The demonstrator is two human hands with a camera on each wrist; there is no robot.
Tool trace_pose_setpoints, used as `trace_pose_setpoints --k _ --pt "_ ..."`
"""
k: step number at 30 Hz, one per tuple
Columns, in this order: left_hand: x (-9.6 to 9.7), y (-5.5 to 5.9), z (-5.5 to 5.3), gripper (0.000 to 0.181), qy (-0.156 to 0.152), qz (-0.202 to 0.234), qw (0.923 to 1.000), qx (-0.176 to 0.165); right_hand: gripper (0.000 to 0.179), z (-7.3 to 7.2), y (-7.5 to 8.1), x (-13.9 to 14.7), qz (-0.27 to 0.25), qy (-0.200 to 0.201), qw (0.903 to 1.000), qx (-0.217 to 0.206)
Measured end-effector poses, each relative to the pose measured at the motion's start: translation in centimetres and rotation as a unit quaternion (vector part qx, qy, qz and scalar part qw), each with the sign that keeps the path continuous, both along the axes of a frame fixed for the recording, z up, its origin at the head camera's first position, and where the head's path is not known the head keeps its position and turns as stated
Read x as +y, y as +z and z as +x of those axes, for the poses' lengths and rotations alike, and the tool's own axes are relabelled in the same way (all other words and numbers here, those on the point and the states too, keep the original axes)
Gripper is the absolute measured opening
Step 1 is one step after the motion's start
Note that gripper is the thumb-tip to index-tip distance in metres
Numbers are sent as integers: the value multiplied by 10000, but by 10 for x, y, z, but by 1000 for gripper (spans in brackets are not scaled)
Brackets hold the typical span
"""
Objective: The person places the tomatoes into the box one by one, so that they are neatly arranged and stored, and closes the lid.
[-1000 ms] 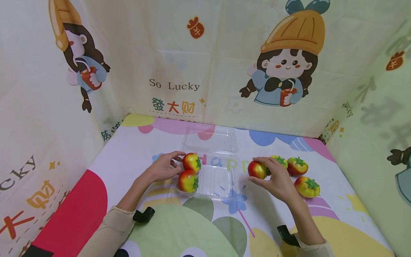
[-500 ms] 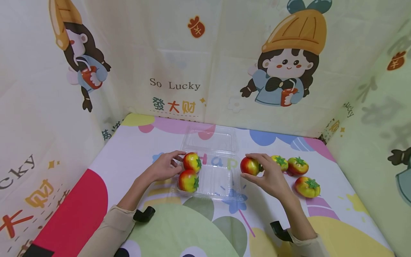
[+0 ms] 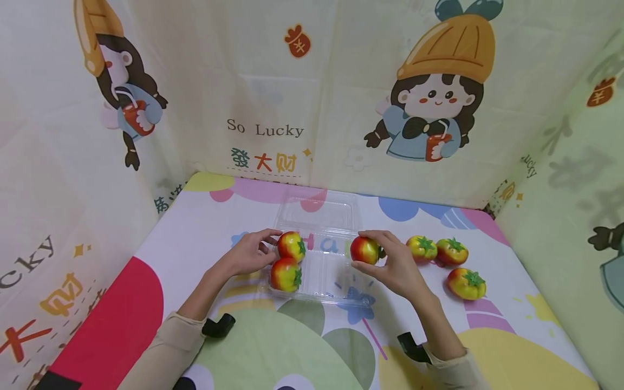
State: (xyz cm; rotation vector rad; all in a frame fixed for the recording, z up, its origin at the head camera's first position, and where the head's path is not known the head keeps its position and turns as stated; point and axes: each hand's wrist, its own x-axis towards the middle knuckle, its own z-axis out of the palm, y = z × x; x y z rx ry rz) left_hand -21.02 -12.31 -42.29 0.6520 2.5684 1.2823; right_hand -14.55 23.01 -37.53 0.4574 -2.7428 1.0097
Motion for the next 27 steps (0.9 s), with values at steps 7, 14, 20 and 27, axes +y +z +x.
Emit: trace_pose_setpoints --k 7,14,20,27 --pt "0 0 0 57 22 -26 10000 -21 65 -1 -2 -8 -30 93 10000 0" --pt "1 -1 0 57 24 -29 10000 -19 66 -4 -4 -18 -123 232 9996 72" --pt "0 0 0 57 6 -25 10000 -7 66 -7 -7 -27 -196 347 9991 131" --pt "0 -1 -1 57 6 -40 10000 29 64 -10 -13 -36 -211 498 9985 113"
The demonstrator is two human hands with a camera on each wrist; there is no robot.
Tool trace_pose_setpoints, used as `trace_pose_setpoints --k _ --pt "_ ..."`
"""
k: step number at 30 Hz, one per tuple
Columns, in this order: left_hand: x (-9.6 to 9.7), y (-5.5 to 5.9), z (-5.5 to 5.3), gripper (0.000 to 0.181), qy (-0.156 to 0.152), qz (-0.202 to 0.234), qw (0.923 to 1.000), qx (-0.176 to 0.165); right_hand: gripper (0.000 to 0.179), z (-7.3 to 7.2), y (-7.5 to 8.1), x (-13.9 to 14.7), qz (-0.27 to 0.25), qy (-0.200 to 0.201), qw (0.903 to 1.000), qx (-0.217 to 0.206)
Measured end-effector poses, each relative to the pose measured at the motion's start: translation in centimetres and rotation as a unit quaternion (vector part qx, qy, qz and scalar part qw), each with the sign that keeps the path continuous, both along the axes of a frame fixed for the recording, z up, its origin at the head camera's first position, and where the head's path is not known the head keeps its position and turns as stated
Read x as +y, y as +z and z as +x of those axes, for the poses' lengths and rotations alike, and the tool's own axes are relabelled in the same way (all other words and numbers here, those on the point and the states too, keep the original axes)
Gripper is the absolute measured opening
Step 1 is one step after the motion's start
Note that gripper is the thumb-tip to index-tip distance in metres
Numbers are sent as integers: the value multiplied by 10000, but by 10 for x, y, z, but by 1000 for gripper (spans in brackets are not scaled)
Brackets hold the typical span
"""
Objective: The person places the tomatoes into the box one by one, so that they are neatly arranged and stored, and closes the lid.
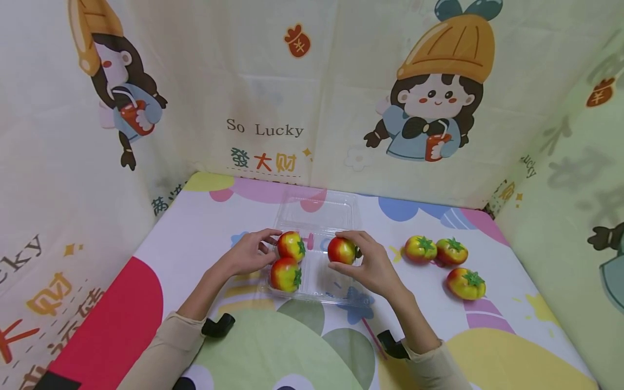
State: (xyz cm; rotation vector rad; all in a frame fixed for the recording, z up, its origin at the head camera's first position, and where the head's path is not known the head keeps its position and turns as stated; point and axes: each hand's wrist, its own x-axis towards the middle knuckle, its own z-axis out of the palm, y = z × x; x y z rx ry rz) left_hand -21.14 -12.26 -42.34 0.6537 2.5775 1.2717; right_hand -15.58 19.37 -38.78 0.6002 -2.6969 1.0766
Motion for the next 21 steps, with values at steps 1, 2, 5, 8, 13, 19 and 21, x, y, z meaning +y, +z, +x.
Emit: trace_pose_setpoints --k 1,2,5,8,13,19,21 --pt "0 0 0 57 -18 8 10000 20 63 -1 -1 -1 -15 22 10000 8" --pt "0 0 0 57 -13 20 10000 21 63 -2 -2 -2 -36 41 10000 16" --pt "0 0 0 57 -3 22 10000 26 63 -4 -4 -5 -105 77 9999 17" --pt "0 0 0 57 11 0 10000 19 62 -5 -6 -7 -160 101 9998 10" --pt "0 0 1 57 -16 -23 10000 24 62 -7 -9 -11 -172 124 9998 -35" --pt "0 0 1 57 -38 1 10000 29 64 -9 -13 -15 -191 194 9996 -61" --pt "0 0 1 57 -38 0 10000 28 64 -10 -14 -16 -205 219 9995 -80"
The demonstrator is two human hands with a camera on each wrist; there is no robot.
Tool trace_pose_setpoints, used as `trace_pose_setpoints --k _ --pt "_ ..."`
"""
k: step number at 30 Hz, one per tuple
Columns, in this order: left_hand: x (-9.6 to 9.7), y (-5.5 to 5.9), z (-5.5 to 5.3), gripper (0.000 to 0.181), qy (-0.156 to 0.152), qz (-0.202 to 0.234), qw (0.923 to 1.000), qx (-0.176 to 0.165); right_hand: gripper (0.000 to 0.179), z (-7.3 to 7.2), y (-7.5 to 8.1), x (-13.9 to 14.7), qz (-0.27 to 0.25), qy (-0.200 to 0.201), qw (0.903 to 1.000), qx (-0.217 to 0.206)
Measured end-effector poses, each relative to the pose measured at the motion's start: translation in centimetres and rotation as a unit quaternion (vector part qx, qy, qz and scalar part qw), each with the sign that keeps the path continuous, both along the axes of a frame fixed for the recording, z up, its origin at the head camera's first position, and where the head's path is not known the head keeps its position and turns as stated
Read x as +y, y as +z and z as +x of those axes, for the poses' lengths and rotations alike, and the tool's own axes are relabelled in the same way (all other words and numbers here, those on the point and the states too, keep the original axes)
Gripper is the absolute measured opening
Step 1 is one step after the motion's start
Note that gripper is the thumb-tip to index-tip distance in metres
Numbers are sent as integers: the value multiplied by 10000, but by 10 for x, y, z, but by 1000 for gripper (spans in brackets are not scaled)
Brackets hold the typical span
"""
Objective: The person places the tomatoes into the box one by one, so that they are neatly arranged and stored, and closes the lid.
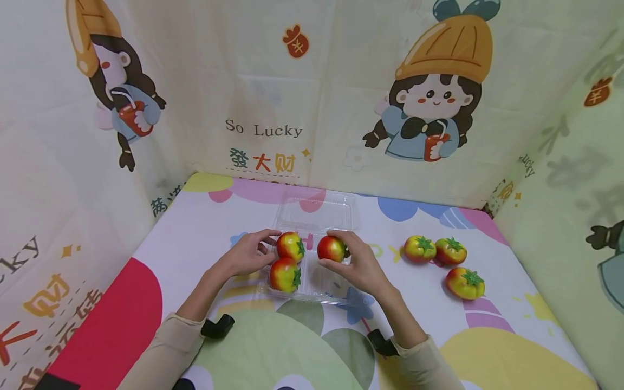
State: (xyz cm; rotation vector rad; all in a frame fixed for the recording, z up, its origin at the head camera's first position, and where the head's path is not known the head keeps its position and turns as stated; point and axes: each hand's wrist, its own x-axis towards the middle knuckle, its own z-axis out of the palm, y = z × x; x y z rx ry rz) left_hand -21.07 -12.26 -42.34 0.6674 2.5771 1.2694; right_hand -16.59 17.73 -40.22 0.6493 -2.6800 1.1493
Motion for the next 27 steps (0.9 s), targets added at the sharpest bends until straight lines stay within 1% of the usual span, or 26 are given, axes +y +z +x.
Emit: trace_pose_setpoints --k 6,18,22,27 --pt "0 1 0 57 2 5 10000 -2 64 -4 -4 -5 -20 -8 9998 -176" --pt "-1 0 -1 57 -75 71 9999 54 63 -12 -9 -16 0 237 9995 -185" --pt "-1 0 -1 56 -64 74 9999 45 64 -13 -10 -18 24 249 9994 -239" --pt "-3 0 -1 56 -93 56 9999 107 64 -17 -13 -21 97 271 9994 -191"
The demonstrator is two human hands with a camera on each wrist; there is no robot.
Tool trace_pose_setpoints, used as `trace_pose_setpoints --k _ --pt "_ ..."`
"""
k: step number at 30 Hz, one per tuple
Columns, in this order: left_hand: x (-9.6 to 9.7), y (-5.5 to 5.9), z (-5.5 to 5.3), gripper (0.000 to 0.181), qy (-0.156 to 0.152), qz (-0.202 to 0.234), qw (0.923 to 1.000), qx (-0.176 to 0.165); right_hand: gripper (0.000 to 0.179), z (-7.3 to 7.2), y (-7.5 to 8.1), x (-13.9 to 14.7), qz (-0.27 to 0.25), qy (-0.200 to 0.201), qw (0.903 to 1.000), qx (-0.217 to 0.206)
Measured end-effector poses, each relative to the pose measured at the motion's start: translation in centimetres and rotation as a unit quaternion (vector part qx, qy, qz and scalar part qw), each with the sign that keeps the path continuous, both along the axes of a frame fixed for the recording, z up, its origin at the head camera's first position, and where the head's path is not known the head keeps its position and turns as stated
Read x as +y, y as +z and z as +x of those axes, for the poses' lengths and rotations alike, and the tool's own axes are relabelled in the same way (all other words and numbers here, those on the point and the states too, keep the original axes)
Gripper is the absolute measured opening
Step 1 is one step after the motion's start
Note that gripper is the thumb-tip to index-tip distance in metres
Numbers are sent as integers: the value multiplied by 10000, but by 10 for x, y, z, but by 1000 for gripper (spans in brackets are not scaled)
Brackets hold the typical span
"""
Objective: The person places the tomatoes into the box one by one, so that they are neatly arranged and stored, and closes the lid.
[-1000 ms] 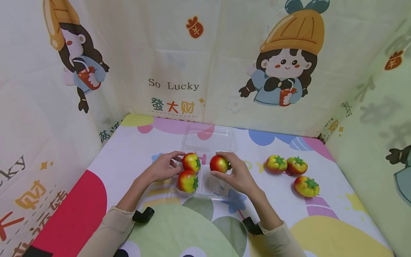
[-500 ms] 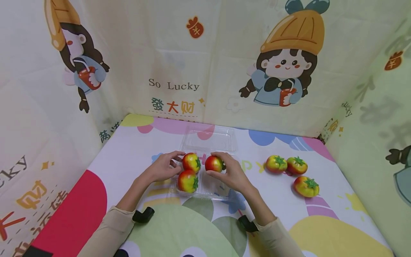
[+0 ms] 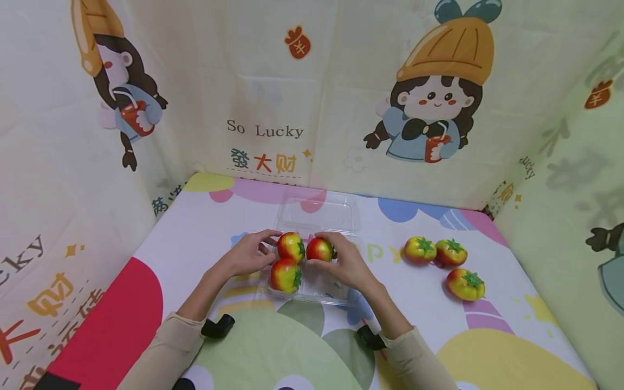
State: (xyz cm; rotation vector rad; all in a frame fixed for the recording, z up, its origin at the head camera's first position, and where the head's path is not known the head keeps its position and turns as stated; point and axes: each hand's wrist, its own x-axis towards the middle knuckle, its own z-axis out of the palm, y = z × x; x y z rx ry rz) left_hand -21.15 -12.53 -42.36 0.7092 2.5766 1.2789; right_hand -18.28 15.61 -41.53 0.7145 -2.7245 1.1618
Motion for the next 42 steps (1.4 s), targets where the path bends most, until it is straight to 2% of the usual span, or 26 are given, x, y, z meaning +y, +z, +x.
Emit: trace_pose_setpoints --k 13,24,33,37,42 --pt "-1 -1 0 55 -78 37 9999 80 64 -2 -3 -5 260 -189 9994 -160" --pt "0 -1 0 55 -39 3 10000 66 62 -2 -6 -6 231 -345 9991 114" --pt "0 0 0 56 -56 10 10000 54 59 -1 1 -11 338 -881 9955 -35" --pt "0 1 0 56 -47 8 10000 20 59 -1 3 -13 201 -1040 9943 -135" --pt "0 0 0 56 8 -40 10000 -20 55 -2 3 -14 30 -1147 9934 -66"
